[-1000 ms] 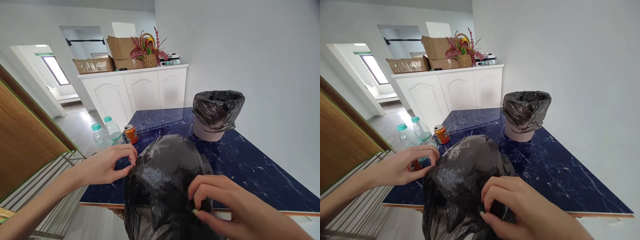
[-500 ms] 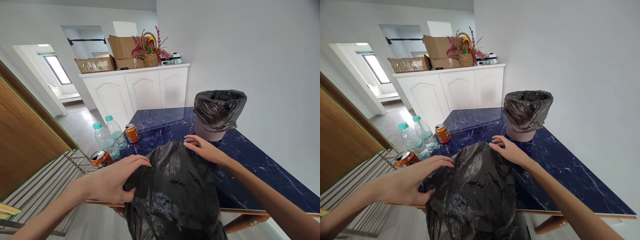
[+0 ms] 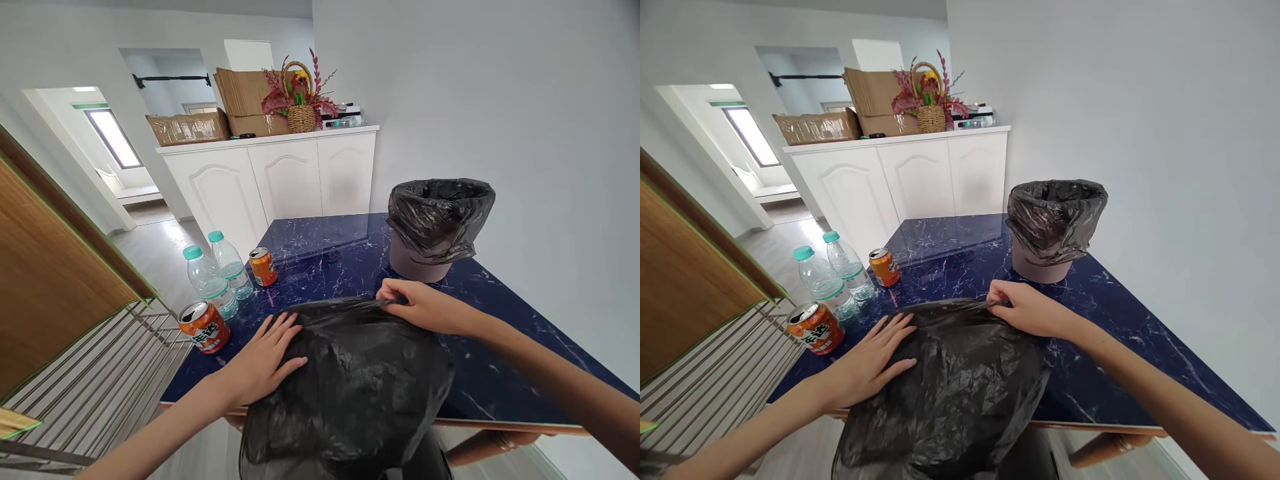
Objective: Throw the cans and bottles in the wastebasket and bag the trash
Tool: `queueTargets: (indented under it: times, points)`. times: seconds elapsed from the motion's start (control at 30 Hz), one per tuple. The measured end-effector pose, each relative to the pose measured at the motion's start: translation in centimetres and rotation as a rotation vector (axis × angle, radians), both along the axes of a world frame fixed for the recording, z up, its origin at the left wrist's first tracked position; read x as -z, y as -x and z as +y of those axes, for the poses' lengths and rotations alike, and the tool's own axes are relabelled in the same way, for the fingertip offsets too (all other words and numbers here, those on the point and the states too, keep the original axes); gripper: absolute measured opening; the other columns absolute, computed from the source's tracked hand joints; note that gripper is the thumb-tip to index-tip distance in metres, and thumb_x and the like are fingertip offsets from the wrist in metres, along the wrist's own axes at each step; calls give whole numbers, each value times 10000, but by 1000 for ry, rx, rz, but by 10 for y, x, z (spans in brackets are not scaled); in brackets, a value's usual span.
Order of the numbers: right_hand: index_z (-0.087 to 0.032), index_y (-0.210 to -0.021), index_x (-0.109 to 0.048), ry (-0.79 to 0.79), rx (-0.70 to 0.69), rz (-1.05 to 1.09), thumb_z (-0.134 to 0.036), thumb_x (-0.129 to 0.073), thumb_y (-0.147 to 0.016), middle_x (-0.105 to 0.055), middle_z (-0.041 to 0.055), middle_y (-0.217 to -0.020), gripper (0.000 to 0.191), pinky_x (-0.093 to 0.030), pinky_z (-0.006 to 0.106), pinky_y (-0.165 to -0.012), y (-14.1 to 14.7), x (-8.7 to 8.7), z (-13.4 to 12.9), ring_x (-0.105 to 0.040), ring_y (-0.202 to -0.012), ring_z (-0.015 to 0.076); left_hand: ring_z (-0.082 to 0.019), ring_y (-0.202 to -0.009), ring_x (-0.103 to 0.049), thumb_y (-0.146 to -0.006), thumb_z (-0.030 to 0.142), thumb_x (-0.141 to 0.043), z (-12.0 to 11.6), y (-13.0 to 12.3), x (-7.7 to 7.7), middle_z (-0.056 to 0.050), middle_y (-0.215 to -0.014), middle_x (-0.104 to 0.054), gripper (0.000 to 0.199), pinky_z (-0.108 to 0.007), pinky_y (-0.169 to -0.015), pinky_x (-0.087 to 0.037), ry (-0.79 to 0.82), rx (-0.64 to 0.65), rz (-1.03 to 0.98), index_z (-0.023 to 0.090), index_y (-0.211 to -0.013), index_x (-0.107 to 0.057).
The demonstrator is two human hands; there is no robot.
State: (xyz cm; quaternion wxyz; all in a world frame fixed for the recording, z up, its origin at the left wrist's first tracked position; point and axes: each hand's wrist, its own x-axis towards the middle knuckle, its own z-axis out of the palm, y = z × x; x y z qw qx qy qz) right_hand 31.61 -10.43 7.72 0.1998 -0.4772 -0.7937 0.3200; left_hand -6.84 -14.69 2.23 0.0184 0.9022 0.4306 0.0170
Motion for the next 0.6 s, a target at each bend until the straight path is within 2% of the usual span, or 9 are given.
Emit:
queueTargets:
  times: [0.07,0.13,0.23,0.33,0.4,0.43,0.47,0.53,0.6]
  points:
    - [-269,-828,-339,50,54,-33,-464,-505,-998,-527,-32,-772,308,-357,292,-584,-12,4,-8,-456,-645,163,-358,-1626,-335,-1118,491,-470,12,8,3,-151,-1725,-419,550,-627,-1314,-300,-113,5,42,214,-1592,-500]
    - [-279,-856,-333,80,129,-43,-514,-462,-1027,-494,-49,-716,318,-378,294,-553,-21,13,-13,-492,-607,170,-372,-1625,-333,-1114,321,-459,19,9,2,-160,-1713,-437,479,-653,-1308,-300,-224,-20,57,192,-1571,-527]
    - [-285,-928,-384,83,231,7,-563,-482,-1030,-551,-46,-707,311,-461,309,-578,-29,24,-18,-565,-624,187,-341,-1623,-351,-1068,165,-431,18,-8,-6,-158,-1693,-473,464,-620,-1333,-285,-313,-61,-47,171,-1508,-578]
    - [-291,-1153,-483,306,271,197,-676,-570,-983,-738,37,-983,430,-599,335,-677,-30,24,-25,-713,-839,234,-280,-1573,-455,-1122,280,-413,3,-39,-12,-123,-1644,-547,398,-556,-1326,-349,-160,-20,-209,211,-1472,-589]
    - [-317,-1326,-504,496,262,292,-695,-686,-917,-763,72,-1201,586,-640,335,-719,-28,21,-31,-751,-1004,268,-292,-1593,-421,-1139,425,-418,-8,-56,-9,-124,-1678,-505,477,-575,-1327,-333,-1,14,-224,222,-1561,-505]
    - [-329,-1367,-524,562,236,303,-663,-754,-879,-766,70,-1237,635,-643,329,-712,-27,20,-35,-754,-1035,278,-310,-1618,-371,-1135,485,-418,-12,-62,-6,-133,-1711,-453,552,-592,-1330,-312,65,28,-206,222,-1620,-437]
    - [-332,-1367,-564,605,192,294,-611,-810,-846,-779,61,-1215,639,-636,321,-686,-25,18,-38,-757,-1019,281,-326,-1641,-309,-1131,526,-414,-14,-65,-1,-142,-1744,-389,622,-605,-1333,-288,115,43,-182,223,-1670,-362]
    - [-304,-1269,-676,621,86,253,-498,-844,-821,-802,44,-1076,517,-603,308,-623,-23,18,-43,-750,-906,268,-342,-1669,-193,-1124,566,-408,-12,-66,9,-145,-1788,-266,698,-615,-1339,-242,164,83,-140,239,-1723,-256]
    - [-263,-1121,-748,532,50,224,-457,-783,-855,-793,39,-949,330,-565,305,-572,-23,18,-45,-718,-792,248,-342,-1679,-118,-1116,580,-425,-3,-59,15,-130,-1804,-203,715,-613,-1345,-203,154,126,-114,267,-1732,-239]
